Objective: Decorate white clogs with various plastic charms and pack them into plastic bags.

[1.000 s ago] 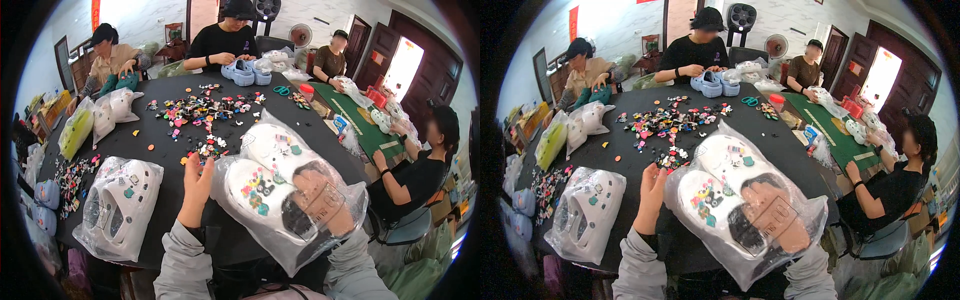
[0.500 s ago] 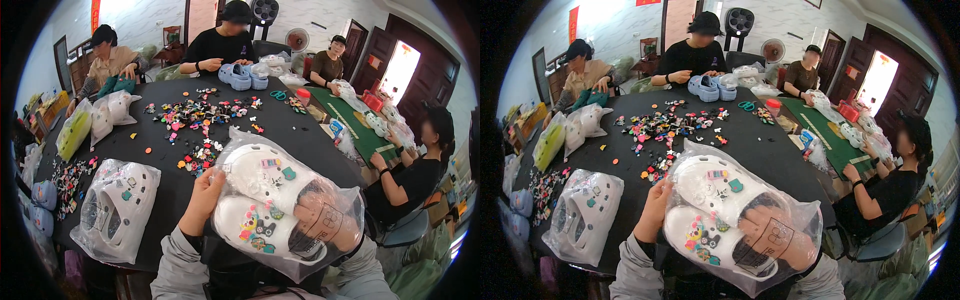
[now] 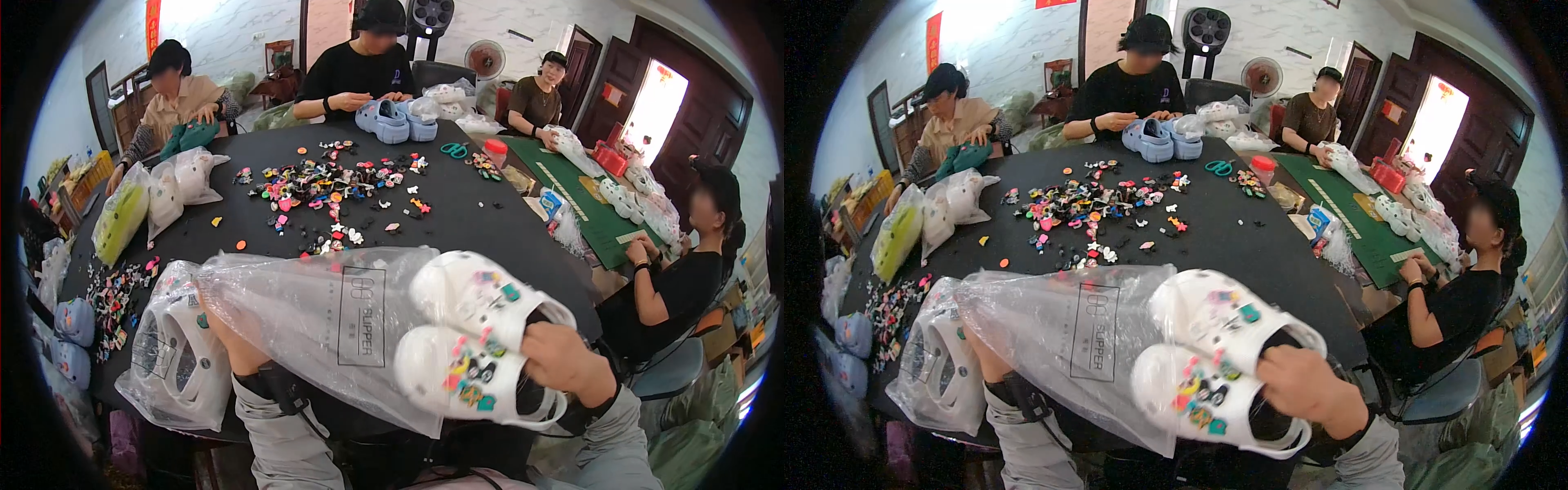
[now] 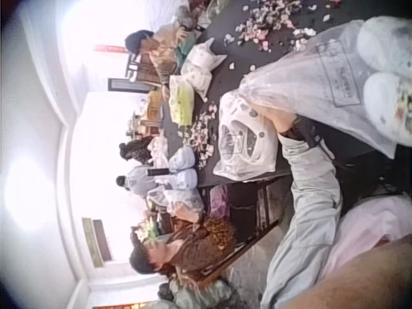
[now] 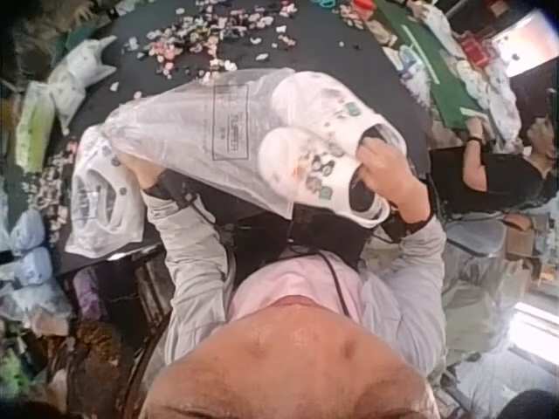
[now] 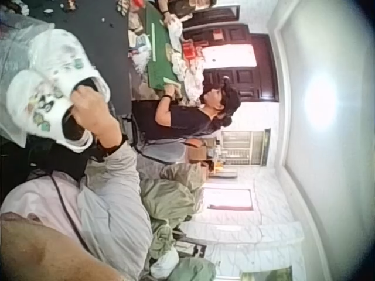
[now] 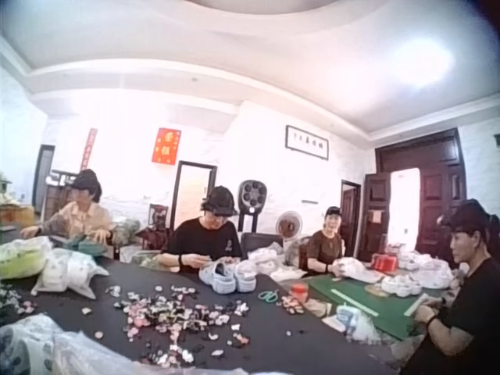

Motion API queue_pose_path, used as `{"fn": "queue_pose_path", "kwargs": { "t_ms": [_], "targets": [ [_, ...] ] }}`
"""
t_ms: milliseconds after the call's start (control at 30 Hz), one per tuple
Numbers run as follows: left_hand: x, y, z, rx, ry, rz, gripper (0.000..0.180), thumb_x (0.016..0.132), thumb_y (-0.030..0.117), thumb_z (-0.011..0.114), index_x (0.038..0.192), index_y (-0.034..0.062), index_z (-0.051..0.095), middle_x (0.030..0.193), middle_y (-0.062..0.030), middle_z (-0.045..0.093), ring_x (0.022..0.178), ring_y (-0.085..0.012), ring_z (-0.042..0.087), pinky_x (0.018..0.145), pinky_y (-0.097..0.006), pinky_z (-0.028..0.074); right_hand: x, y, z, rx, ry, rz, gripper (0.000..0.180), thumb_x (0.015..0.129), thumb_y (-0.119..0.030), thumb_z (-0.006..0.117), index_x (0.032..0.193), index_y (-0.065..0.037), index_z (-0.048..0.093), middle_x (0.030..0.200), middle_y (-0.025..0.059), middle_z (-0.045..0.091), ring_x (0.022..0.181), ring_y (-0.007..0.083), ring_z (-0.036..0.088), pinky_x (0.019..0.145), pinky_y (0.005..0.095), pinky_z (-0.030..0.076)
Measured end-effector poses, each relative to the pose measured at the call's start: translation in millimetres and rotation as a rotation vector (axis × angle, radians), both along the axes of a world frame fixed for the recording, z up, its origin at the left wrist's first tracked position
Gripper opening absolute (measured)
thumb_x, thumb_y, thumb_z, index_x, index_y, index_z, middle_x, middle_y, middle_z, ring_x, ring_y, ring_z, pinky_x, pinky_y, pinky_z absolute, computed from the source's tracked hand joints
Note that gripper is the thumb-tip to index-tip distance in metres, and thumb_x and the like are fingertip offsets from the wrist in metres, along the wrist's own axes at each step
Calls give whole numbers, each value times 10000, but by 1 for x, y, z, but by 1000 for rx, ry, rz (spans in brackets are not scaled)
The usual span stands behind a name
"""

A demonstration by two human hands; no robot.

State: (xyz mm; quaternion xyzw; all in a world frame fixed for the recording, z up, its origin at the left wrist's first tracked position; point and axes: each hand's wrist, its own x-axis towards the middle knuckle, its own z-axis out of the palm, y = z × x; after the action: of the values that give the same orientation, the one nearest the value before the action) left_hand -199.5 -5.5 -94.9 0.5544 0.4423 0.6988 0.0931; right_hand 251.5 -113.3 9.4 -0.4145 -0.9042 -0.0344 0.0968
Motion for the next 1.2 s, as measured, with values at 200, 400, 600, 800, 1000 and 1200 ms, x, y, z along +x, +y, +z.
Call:
{"fn": "queue_pose_path", "kwargs": {
  "t_ms": [200,400,600,800,1000,1200],
  "targets": [
    [14,-4,5,-11,-496,-204,424,966,335,476,1189,-22,527,1117,-166,617,999,-283,619,885,-388,494,42,19,3,148,-14,-204,237,662,-96,683,863,-37,572,794,108,546,743,312,567,640,416,477],
    [-2,-13,-8,17,197,219,433,936,240,529,1263,-40,483,1174,-174,598,1065,-263,588,928,-374,475,36,51,-2,183,60,-136,215,703,-101,687,892,-41,603,791,93,556,797,308,564,686,412,468],
    [-8,-12,-32,41,250,262,448,971,251,464,1297,-57,450,1215,-200,566,1074,-291,577,945,-373,463,55,50,1,198,117,-121,96,729,-56,680,817,-34,649,813,116,611,802,318,585,700,406,477],
    [26,-21,5,-93,-237,62,510,996,326,399,1310,-74,423,1234,-220,541,1093,-296,563,953,-388,454,98,7,-11,314,191,-368,91,736,24,649,825,12,635,868,141,635,854,323,599,759,399,492],
    [25,-21,9,-119,-296,-134,507,948,178,490,1361,-88,364,1309,-259,480,1173,-368,508,1009,-432,400,103,-21,-63,178,270,-491,330,761,9,595,1090,-6,602,1050,188,642,968,378,595,861,442,480],
    [2,-14,-27,96,777,484,591,899,167,549,1388,-86,336,1345,-301,437,1189,-453,480,1002,-485,395,91,-19,-108,-6,286,-562,589,803,-38,563,1365,32,402,1354,216,482,1175,396,497,1023,438,396]
  ]
}}
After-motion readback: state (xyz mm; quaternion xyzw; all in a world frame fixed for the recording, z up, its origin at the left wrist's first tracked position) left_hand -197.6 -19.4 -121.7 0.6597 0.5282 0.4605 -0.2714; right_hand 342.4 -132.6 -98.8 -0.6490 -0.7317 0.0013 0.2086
